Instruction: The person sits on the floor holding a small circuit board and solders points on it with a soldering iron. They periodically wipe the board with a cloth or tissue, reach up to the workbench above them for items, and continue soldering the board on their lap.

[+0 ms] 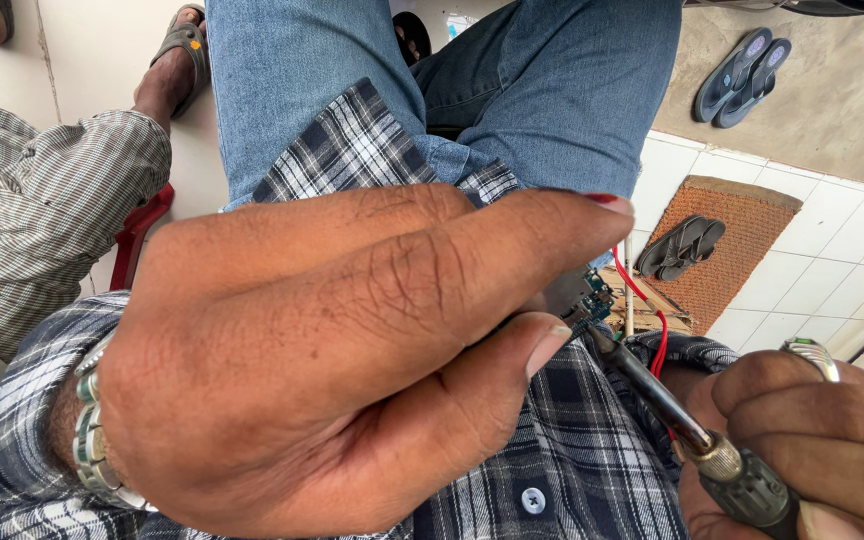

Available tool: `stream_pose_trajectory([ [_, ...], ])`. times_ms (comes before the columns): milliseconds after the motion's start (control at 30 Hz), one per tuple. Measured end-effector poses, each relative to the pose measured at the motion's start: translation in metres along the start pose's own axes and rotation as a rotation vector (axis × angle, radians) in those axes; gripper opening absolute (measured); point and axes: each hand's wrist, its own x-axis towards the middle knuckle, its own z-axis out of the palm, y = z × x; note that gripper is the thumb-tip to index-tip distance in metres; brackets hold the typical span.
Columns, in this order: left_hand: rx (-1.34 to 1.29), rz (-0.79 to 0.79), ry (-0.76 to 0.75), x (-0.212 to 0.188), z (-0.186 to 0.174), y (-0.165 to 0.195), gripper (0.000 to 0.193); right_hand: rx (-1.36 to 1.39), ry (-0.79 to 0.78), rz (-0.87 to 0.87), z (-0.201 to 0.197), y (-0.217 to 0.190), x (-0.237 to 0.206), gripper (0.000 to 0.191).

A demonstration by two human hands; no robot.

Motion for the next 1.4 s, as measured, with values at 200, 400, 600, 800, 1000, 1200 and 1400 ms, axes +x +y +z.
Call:
stream_pose_trajectory([
  [200, 0.011, -0.011, -0.005, 0.000, 0.000, 0.001, 0.036, -0.027, -0.010, 0.054, -0.001, -0.002, -0.005, 0.041],
  [400, 0.007, -0.025, 0.004, 0.001, 0.000, 0.002, 0.036, -0.080, -0.047, 0.109, -0.001, -0.007, -0.002, 0.043],
  [600, 0.019, -0.003, -0.014, 0.001, -0.002, 0.001, 0.036, -0.030, 0.006, 0.012, 0.000, 0.000, -0.004, 0.044],
  [800, -0.012, -0.008, -0.008, 0.000, -0.001, 0.001, 0.037, -0.028, -0.010, 0.061, -0.001, -0.003, -0.001, 0.046],
  [1000, 0.002, -0.013, -0.012, 0.001, -0.001, 0.001, 0.036, -0.025, 0.043, -0.005, 0.001, 0.000, -0.002, 0.044],
  [1200, 0.000, -0.008, -0.013, 0.001, -0.002, 0.001, 0.036, 0.036, 0.044, -0.011, -0.003, 0.004, -0.007, 0.045],
  [1400, 0.003, -0.012, -0.009, 0.000, -0.001, 0.001, 0.037, -0.003, 0.047, 0.020, -0.004, 0.001, -0.009, 0.045],
])
